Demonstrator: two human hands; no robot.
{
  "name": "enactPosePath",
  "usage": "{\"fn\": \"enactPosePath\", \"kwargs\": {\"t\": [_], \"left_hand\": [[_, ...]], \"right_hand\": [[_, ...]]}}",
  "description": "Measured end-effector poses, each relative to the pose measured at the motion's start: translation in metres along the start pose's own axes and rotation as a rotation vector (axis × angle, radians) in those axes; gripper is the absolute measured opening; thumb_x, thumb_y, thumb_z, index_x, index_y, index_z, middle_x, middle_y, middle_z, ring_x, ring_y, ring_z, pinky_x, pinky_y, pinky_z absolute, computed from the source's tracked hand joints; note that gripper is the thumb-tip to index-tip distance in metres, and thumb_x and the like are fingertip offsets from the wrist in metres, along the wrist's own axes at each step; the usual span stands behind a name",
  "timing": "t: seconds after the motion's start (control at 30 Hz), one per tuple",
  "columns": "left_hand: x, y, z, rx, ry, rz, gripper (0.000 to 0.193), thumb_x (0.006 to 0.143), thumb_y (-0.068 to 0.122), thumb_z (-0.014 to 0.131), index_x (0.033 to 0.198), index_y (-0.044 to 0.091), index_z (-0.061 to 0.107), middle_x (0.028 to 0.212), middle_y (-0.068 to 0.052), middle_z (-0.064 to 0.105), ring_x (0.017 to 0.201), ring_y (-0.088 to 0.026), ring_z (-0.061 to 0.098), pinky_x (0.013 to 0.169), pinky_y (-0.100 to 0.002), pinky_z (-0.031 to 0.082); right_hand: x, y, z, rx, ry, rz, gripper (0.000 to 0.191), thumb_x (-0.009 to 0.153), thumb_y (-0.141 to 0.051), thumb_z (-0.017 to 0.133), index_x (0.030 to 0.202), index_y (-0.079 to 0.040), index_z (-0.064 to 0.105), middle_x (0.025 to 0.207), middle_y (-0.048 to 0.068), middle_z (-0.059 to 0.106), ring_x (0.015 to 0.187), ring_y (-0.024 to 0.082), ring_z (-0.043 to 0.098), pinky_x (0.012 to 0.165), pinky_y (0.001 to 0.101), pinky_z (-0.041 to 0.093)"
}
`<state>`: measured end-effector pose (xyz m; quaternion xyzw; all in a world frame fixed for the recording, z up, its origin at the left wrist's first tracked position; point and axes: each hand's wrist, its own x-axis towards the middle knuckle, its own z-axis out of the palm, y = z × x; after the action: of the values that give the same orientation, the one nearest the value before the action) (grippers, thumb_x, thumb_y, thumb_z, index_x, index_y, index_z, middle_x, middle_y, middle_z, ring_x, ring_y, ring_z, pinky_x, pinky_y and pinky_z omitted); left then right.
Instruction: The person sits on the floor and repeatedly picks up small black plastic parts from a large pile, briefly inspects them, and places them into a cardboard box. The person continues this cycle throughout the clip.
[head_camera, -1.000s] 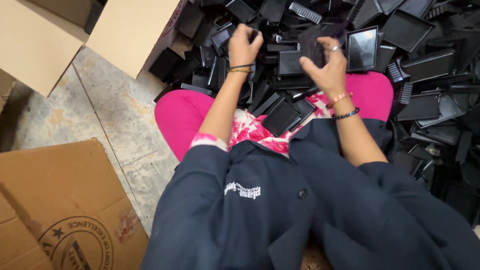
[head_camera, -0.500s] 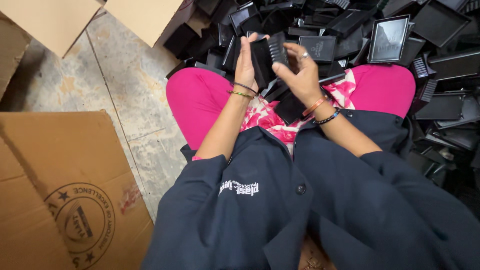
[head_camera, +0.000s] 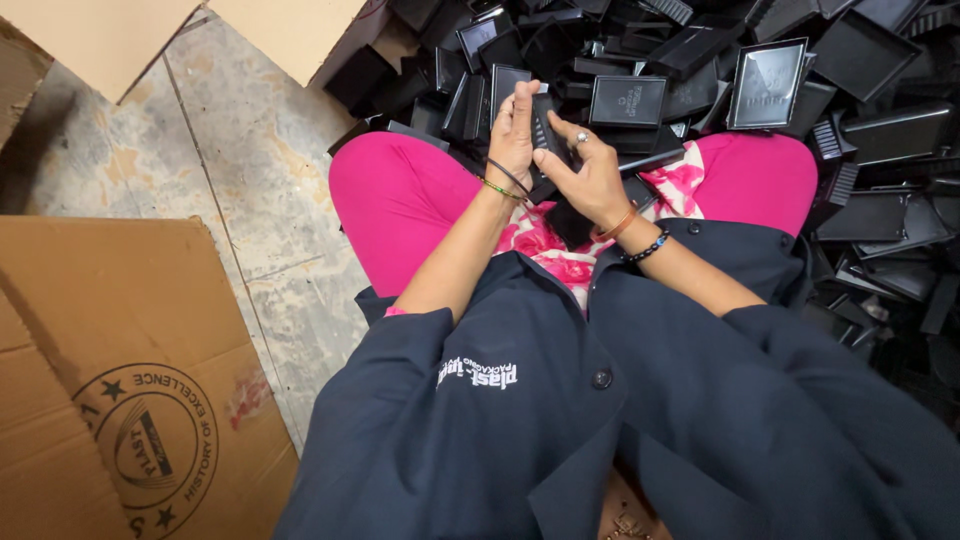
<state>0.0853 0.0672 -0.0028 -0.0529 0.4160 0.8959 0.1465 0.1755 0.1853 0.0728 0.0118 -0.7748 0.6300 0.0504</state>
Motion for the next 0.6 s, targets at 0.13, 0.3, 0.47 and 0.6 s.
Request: {"fn": "enactPosePath", "kwargs": {"t": [0.13, 0.3, 0.47, 0.6], "left_hand": [[0.007, 0.0, -0.008, 0.006, 0.093, -0.036, 0.063, 0.097, 0.063, 0.058, 0.11, 0.001, 0.064, 0.082, -0.001, 0.06, 0.068, -0.01, 0.06, 0.062, -0.026, 0.052], [0.019, 0.016, -0.018, -0.292, 0.102, -0.381, 0.068, 0.086, 0.073, 0.055, 0.085, 0.005, 0.058, 0.074, -0.008, 0.062, 0.063, -0.023, 0.065, 0.065, -0.038, 0.059], [0.012, 0.019, -0.016, -0.095, 0.212, -0.239, 0.065, 0.085, 0.068, 0.057, 0.092, 0.004, 0.061, 0.084, -0.007, 0.067, 0.078, -0.02, 0.067, 0.079, -0.038, 0.058], [-0.017, 0.033, -0.013, 0.59, 0.069, 0.271, 0.057, 0.093, 0.063, 0.067, 0.096, 0.006, 0.064, 0.087, -0.002, 0.066, 0.082, -0.012, 0.06, 0.077, -0.029, 0.052]], "right_hand": [[-0.004, -0.01, -0.001, -0.241, -0.047, -0.201, 0.059, 0.097, -0.014, 0.078, 0.147, 0.007, 0.053, 0.136, 0.023, 0.066, 0.125, 0.028, 0.067, 0.105, 0.0371, 0.052], [-0.004, -0.02, 0.001, -0.434, -0.047, -0.452, 0.061, 0.093, -0.019, 0.079, 0.138, 0.009, 0.049, 0.13, 0.033, 0.062, 0.119, 0.045, 0.063, 0.1, 0.0424, 0.052], [-0.002, -0.017, -0.007, -0.42, 0.011, -0.23, 0.034, 0.103, -0.014, 0.072, 0.128, 0.003, 0.057, 0.106, 0.024, 0.07, 0.092, 0.04, 0.072, 0.08, 0.0392, 0.056], [-0.011, -0.015, -0.01, 0.011, -0.059, 0.058, 0.031, 0.105, -0.019, 0.067, 0.124, 0.004, 0.056, 0.1, 0.011, 0.073, 0.084, 0.023, 0.075, 0.074, 0.0333, 0.059]]}}
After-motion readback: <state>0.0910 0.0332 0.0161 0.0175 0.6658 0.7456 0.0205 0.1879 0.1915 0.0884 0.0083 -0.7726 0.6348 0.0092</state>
